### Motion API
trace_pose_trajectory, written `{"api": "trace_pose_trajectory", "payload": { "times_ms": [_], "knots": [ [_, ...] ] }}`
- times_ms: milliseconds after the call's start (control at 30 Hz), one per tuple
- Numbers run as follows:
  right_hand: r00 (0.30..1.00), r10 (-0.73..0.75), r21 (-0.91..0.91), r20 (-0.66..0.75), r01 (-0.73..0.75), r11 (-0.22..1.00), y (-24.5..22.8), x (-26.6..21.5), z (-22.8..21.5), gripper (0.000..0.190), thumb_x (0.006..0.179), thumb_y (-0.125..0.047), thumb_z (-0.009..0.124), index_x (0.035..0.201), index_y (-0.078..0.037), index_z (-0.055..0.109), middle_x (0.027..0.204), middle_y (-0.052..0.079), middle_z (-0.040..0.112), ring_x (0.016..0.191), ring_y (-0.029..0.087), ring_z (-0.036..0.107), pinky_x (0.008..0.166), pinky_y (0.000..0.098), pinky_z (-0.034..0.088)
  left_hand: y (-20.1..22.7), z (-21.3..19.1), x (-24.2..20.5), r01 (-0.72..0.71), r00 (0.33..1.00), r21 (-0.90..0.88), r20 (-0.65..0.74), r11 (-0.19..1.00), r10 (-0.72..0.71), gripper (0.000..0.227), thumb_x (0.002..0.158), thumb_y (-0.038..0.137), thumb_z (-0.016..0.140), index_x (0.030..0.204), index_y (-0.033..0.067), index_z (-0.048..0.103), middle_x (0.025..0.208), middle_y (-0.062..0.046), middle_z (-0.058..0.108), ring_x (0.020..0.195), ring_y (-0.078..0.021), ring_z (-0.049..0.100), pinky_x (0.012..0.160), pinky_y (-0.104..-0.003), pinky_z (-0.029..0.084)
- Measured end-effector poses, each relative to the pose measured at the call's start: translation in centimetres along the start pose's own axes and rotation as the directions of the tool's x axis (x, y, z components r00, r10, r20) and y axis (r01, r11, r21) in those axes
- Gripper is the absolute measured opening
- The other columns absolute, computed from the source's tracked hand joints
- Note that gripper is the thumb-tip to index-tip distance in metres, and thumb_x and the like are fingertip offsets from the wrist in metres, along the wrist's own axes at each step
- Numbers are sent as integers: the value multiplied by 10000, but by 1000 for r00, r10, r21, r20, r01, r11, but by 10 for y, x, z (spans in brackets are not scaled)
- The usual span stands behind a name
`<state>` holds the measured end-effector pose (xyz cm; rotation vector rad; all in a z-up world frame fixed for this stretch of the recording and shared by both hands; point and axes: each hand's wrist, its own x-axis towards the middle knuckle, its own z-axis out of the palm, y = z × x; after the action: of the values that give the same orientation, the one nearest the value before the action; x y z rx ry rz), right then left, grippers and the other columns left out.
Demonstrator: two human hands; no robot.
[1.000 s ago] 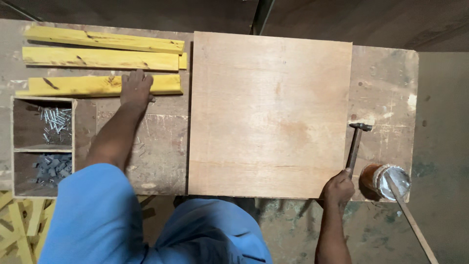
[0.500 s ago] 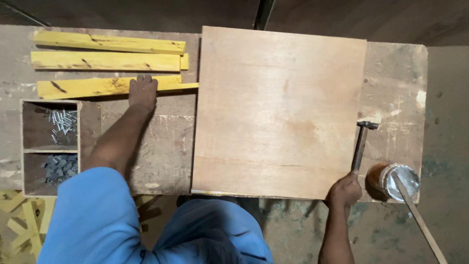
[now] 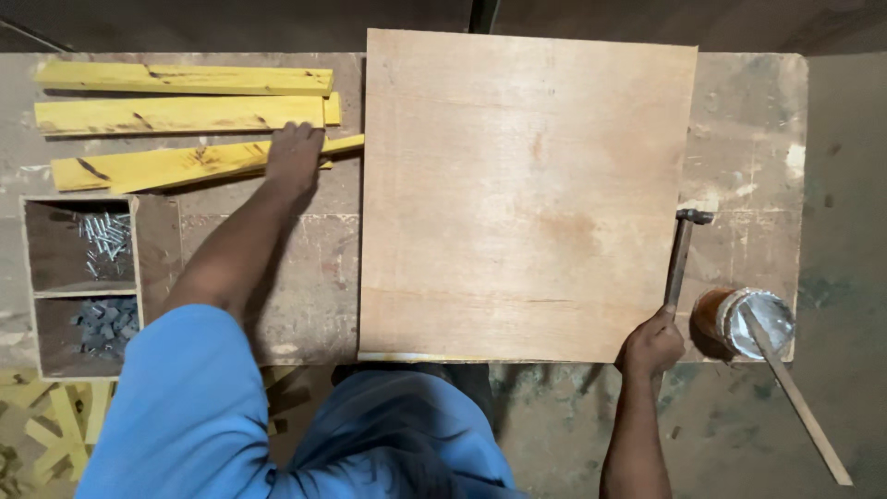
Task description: The person applies glue to a wooden strip using a brush and then hammers the strip onto the edge of a large wooden board on a workbench.
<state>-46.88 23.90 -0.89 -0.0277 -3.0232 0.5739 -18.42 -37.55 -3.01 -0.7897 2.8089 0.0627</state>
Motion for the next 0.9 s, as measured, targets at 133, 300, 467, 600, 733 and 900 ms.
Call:
{"api": "trace_pose_trajectory", "payload": {
  "times_ms": [133,300,467,600,733,900],
  "knots": [
    [988,141,-77,64,-136,988,-6,6,0,711,1157,-461,449,823,121,683,694,321,597,644,501,594,628,581,457,10,21,3,59,995,-309,-58,949,-80,374,876,113,753,1240,88,672,1256,-132,632,1219,-338,546,1038,-467,433],
    [999,31,-42,18,-30,999,4,7,4,663,1143,-466,447,871,75,716,720,296,626,654,501,605,646,570,481,-81,34,-34,208,970,165,92,964,-226,472,597,126,810,1059,62,738,1203,-175,668,1197,-341,600,946,-461,518],
    [999,33,-88,24,-31,996,15,9,11,626,1131,-469,442,908,29,749,766,305,647,707,517,614,670,590,478,-104,32,-53,261,965,101,-11,960,-261,167,886,171,729,1046,145,772,1119,-101,667,1076,-315,615,898,-501,465],
    [999,-32,-68,-15,31,997,14,7,14,618,1133,-463,433,919,21,751,817,301,662,737,513,619,692,591,479,-24,30,-10,-46,948,-312,-314,949,-57,227,940,217,792,1146,133,749,1080,-55,651,1076,-289,584,993,-474,426],
    [999,37,-75,26,-35,997,15,10,9,628,1123,-474,441,889,26,740,797,303,654,727,516,615,685,589,477,21,13,13,-117,940,-334,-341,935,-4,315,818,183,819,1118,115,752,1068,-86,647,1068,-330,565,925,-481,400],
    [998,18,-93,54,-13,996,21,8,13,652,1152,-464,438,840,41,708,759,301,632,692,514,604,657,594,458,14,-3,11,68,929,-219,-341,973,-141,246,814,154,815,1044,104,746,1060,-104,650,1025,-345,561,860,-484,434]
  ]
}}
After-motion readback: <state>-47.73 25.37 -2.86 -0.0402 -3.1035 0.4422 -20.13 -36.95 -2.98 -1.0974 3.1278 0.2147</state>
